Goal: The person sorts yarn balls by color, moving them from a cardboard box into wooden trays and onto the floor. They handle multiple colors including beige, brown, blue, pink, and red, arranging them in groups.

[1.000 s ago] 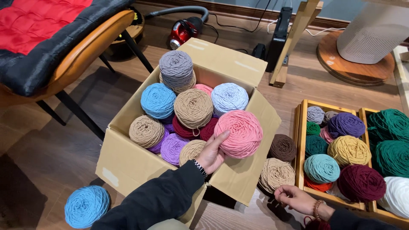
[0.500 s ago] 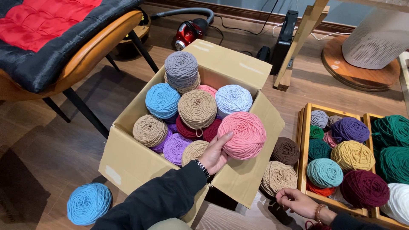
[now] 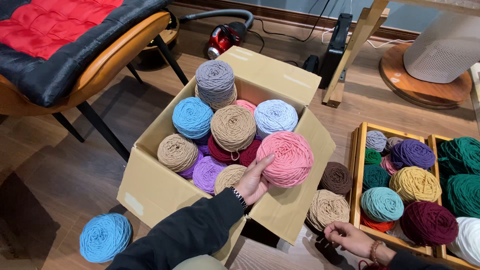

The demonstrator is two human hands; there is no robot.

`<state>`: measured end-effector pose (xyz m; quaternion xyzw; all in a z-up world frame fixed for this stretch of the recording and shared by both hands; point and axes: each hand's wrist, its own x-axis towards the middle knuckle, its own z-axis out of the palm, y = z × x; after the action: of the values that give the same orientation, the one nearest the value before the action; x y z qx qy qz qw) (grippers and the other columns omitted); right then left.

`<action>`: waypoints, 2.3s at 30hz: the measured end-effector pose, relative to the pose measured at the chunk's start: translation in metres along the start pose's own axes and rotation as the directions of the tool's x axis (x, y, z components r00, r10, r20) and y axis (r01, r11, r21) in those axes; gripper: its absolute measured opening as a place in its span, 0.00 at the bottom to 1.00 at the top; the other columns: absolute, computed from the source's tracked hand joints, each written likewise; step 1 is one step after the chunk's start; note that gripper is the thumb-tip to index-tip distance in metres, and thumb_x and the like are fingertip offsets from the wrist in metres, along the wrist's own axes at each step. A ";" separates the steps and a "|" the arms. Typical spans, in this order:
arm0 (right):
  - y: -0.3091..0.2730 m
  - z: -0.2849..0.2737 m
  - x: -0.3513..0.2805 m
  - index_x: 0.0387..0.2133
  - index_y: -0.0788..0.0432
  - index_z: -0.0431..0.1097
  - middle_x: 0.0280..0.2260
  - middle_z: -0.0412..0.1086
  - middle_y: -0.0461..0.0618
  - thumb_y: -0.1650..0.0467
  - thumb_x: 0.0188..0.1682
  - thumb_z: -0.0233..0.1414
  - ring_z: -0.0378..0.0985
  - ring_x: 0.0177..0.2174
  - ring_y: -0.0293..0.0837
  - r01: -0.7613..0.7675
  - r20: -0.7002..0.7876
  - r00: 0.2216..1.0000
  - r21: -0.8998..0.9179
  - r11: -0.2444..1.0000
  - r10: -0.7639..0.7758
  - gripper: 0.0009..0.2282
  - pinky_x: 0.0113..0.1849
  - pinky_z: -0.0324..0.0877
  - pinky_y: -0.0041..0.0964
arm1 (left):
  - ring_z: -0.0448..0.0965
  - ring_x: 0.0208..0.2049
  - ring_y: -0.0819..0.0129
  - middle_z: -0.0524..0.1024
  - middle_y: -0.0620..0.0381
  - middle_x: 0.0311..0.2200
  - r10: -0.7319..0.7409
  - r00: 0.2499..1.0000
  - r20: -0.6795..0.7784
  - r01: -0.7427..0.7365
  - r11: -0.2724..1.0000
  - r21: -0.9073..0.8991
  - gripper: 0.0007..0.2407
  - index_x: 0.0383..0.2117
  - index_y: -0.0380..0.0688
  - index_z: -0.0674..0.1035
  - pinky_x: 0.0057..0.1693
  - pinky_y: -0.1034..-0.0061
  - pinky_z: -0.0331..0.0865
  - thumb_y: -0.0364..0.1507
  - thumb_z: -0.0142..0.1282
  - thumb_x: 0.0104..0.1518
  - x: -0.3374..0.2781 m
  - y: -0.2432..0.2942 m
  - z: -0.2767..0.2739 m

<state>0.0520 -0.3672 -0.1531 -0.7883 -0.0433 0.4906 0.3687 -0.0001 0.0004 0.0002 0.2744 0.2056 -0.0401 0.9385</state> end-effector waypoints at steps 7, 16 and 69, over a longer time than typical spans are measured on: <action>0.004 -0.001 0.002 0.33 0.57 0.80 0.20 0.66 0.42 0.72 0.52 0.59 0.75 0.23 0.38 -0.007 0.006 1.000 0.013 1.000 0.007 0.02 0.25 0.69 0.31 | 0.79 0.53 0.60 0.80 0.49 0.54 0.010 1.000 -0.004 -0.010 1.000 0.001 0.24 0.60 0.45 0.75 0.49 0.62 0.79 0.33 0.63 0.54 -0.002 0.000 0.003; 0.007 -0.003 0.005 0.33 0.56 0.80 0.20 0.68 0.42 0.72 0.52 0.58 0.76 0.23 0.38 -0.003 -0.002 1.000 -0.009 1.000 0.003 0.03 0.26 0.69 0.31 | 0.79 0.54 0.59 0.80 0.50 0.55 -0.005 1.000 -0.003 0.005 1.000 0.002 0.24 0.60 0.46 0.75 0.48 0.61 0.80 0.33 0.63 0.55 0.001 -0.001 -0.001; 0.008 -0.007 -0.002 0.69 0.30 0.50 0.29 0.82 0.42 0.55 0.44 0.59 0.86 0.39 0.49 0.038 -0.107 0.989 -0.501 0.865 -0.106 0.37 0.49 0.78 0.48 | 0.77 0.57 0.58 0.75 0.50 0.58 0.028 0.998 -0.051 -0.023 0.995 0.101 0.24 0.63 0.49 0.73 0.63 0.54 0.71 0.36 0.62 0.58 -0.009 0.004 0.015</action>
<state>0.0544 -0.3776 -0.1544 -0.8850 -0.1732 0.3959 0.1736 -0.0020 -0.0049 0.0169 0.3248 0.2243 -0.0313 0.9182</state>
